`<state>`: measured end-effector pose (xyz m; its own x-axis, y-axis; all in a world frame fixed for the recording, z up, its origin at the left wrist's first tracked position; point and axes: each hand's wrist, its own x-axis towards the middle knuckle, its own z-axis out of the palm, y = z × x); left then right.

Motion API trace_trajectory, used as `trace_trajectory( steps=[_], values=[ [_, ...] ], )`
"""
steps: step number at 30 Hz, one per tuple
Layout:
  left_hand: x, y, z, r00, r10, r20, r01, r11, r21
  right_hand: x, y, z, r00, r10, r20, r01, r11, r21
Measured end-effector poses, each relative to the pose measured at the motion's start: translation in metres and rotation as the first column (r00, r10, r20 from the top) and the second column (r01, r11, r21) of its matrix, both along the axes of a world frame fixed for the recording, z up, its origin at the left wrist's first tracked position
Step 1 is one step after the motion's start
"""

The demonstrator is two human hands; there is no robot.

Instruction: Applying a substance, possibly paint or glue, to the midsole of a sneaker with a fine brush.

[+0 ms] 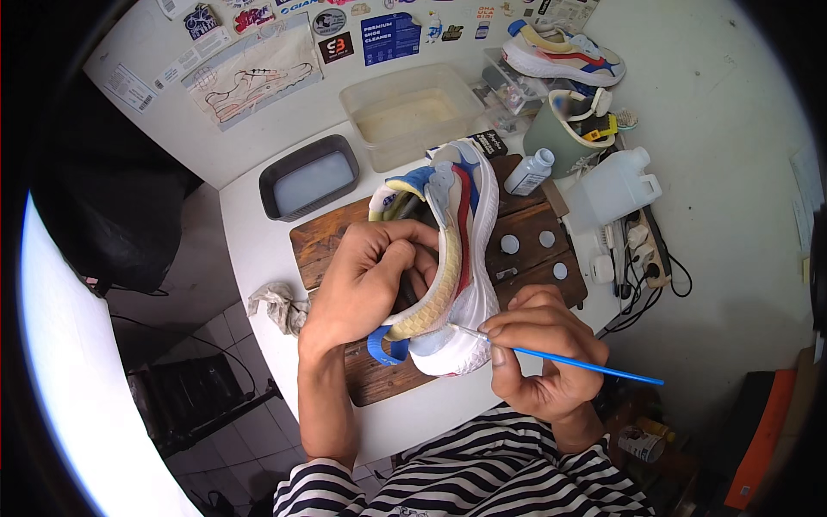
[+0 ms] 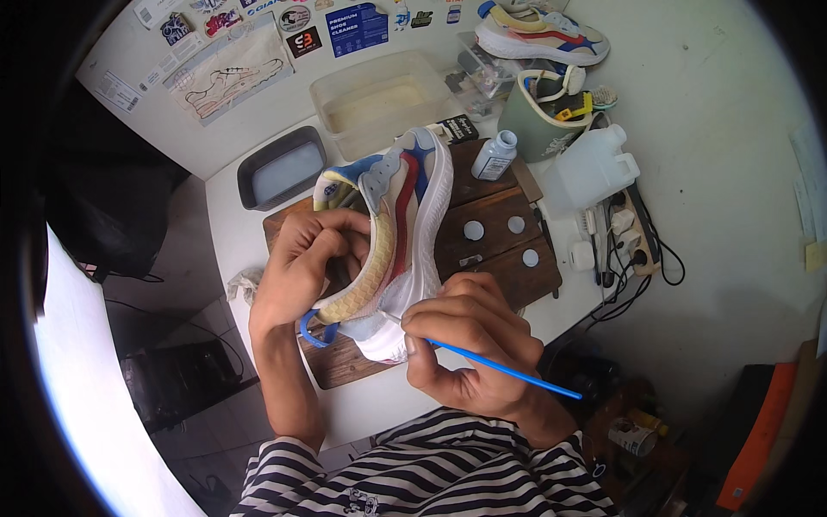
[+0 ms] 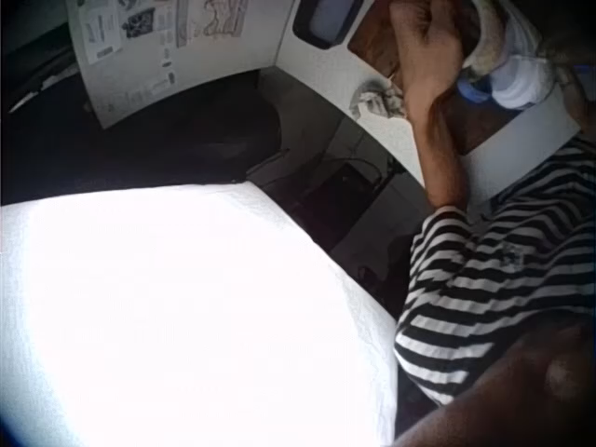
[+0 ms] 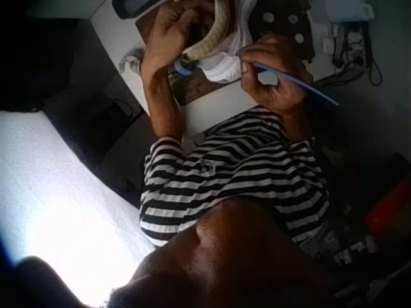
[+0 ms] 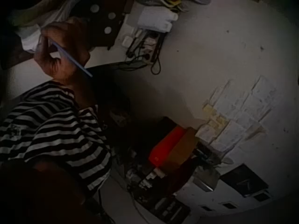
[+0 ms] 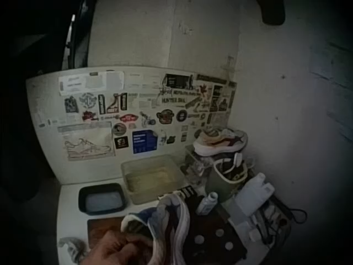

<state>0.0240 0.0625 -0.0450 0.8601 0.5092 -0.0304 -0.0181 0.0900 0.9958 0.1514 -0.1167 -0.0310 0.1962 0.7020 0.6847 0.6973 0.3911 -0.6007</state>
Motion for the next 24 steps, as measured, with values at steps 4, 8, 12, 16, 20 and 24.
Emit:
trace_trajectory(
  steps=[4, 8, 12, 16, 20, 24],
  values=[
    [-0.002, -0.001, 0.002, 0.999, 0.011, -0.034, -0.011, 1.0, 0.003, -0.009, 0.0, 0.005, 0.994, 0.103, -0.021, -0.104, 0.994, -0.038],
    [-0.002, 0.0, 0.002, 1.0, 0.001, -0.012, -0.001, 1.0, -0.016, 0.003, 0.001, -0.001, 0.997, 0.075, 0.02, -0.075, 0.997, -0.035],
    [0.0, 0.0, 0.002, 1.0, -0.001, -0.012, 0.001, 1.0, 0.003, 0.001, -0.001, 0.003, 1.0, 0.028, 0.007, -0.028, 0.999, -0.017],
    [-0.001, 0.001, -0.002, 1.0, 0.006, -0.011, -0.007, 1.0, -0.01, -0.006, 0.002, 0.0, 0.991, 0.134, -0.004, -0.134, 0.99, -0.046],
    [-0.003, 0.0, 0.002, 1.0, 0.004, -0.025, -0.004, 1.0, 0.0, 0.019, 0.001, -0.004, 1.0, 0.029, 0.009, -0.029, 0.999, 0.017],
    [-0.003, 0.002, 0.002, 1.0, 0.005, -0.025, -0.005, 1.0, -0.003, 0.052, -0.005, -0.024, 0.964, -0.191, -0.187, 0.196, 0.981, 0.007]
  ],
)
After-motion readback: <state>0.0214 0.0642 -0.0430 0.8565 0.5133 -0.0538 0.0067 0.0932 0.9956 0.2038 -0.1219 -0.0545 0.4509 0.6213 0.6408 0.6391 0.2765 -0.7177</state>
